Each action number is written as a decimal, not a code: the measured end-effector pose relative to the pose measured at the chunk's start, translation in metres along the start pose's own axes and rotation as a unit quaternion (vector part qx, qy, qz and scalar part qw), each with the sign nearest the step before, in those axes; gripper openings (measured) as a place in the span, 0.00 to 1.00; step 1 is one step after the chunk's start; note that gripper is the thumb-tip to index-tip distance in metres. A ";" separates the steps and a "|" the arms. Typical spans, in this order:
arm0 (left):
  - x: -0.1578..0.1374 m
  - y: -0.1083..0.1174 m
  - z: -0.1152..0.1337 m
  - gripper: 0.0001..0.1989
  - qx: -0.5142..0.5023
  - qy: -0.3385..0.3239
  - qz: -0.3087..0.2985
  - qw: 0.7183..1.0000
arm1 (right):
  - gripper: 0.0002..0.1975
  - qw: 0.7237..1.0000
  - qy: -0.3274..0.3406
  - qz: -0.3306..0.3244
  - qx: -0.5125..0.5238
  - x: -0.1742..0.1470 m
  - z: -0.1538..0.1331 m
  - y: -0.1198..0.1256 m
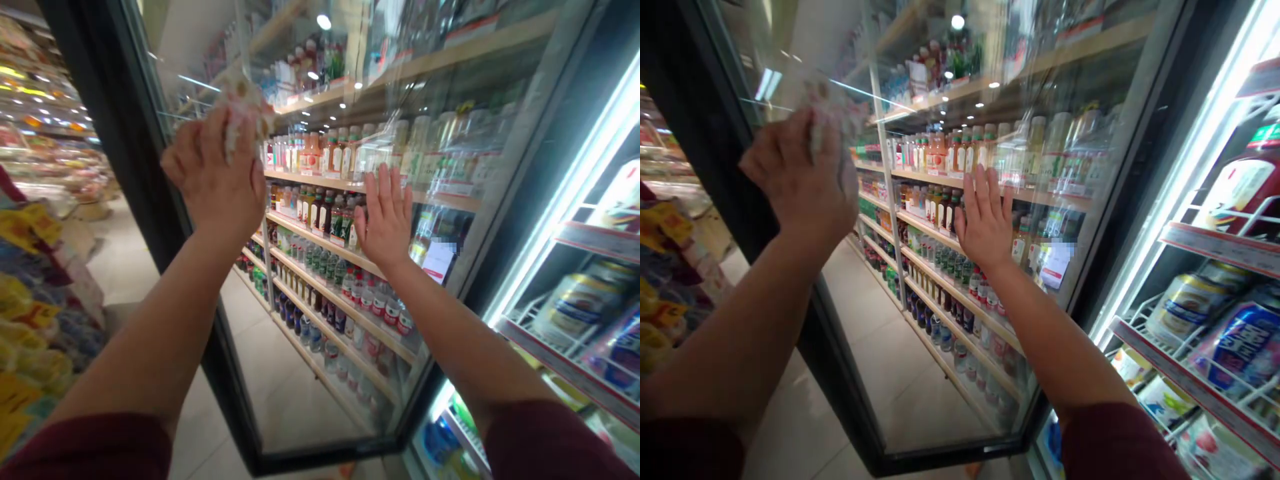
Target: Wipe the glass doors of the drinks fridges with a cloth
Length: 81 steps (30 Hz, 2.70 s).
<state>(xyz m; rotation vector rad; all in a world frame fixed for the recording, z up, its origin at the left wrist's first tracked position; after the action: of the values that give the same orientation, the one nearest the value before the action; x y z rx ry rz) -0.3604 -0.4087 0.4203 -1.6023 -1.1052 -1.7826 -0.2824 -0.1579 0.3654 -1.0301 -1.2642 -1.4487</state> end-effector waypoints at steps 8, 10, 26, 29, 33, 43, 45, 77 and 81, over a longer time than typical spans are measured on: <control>-0.068 -0.034 0.016 0.30 -0.032 -0.240 -0.056 0.969 | 0.32 1.000 0.004 -0.009 -0.008 -0.001 -0.002 -0.002; -0.050 -0.024 0.003 0.30 -0.020 -0.191 -0.054 0.980 | 0.32 1.000 0.001 -0.013 -0.004 -0.001 -0.002 -0.001; -0.054 -0.020 -0.032 0.34 -0.027 -0.079 -0.025 0.996 | 0.31 0.999 -0.016 -0.031 0.011 0.000 -0.004 0.001; -0.060 -0.023 -0.025 0.36 -0.008 -0.034 0.001 0.999 | 0.31 0.999 -0.018 -0.031 0.014 -0.001 -0.005 0.001; -0.129 -0.046 0.005 0.34 -0.041 -0.220 -0.060 0.973 | 0.31 0.999 -0.019 -0.032 0.013 -0.001 -0.004 0.000; -0.096 -0.037 -0.014 0.36 -0.028 -0.026 -0.015 0.999 | 0.32 0.998 -0.025 -0.059 0.010 0.000 -0.003 0.003; -0.129 -0.047 -0.002 0.37 -0.040 -0.052 -0.025 0.998 | 0.31 0.998 -0.024 -0.060 0.009 0.000 -0.002 0.003; -0.198 -0.062 0.009 0.39 -0.013 -0.191 -0.066 0.979 | 0.32 0.997 -0.010 -0.059 0.039 0.000 -0.001 0.000; -0.135 -0.046 -0.005 0.35 -0.019 -0.083 -0.036 0.996 | 0.33 0.997 -0.012 -0.057 0.048 -0.001 0.000 -0.001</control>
<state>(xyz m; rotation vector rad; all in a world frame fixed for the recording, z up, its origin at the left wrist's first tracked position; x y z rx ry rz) -0.3746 -0.4081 0.2779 -1.7805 -1.2258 -1.7502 -0.2828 -0.1574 0.3639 -0.9272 -1.4154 -1.4505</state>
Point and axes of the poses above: each hand's wrist, its own x-axis towards the middle knuckle, its own y-axis out of the back of the hand, z = x × y, the point moved 1 cm from there along x, towards the middle knuckle, and after that the axes turned 5 degrees about x, right-handed, at the moved point
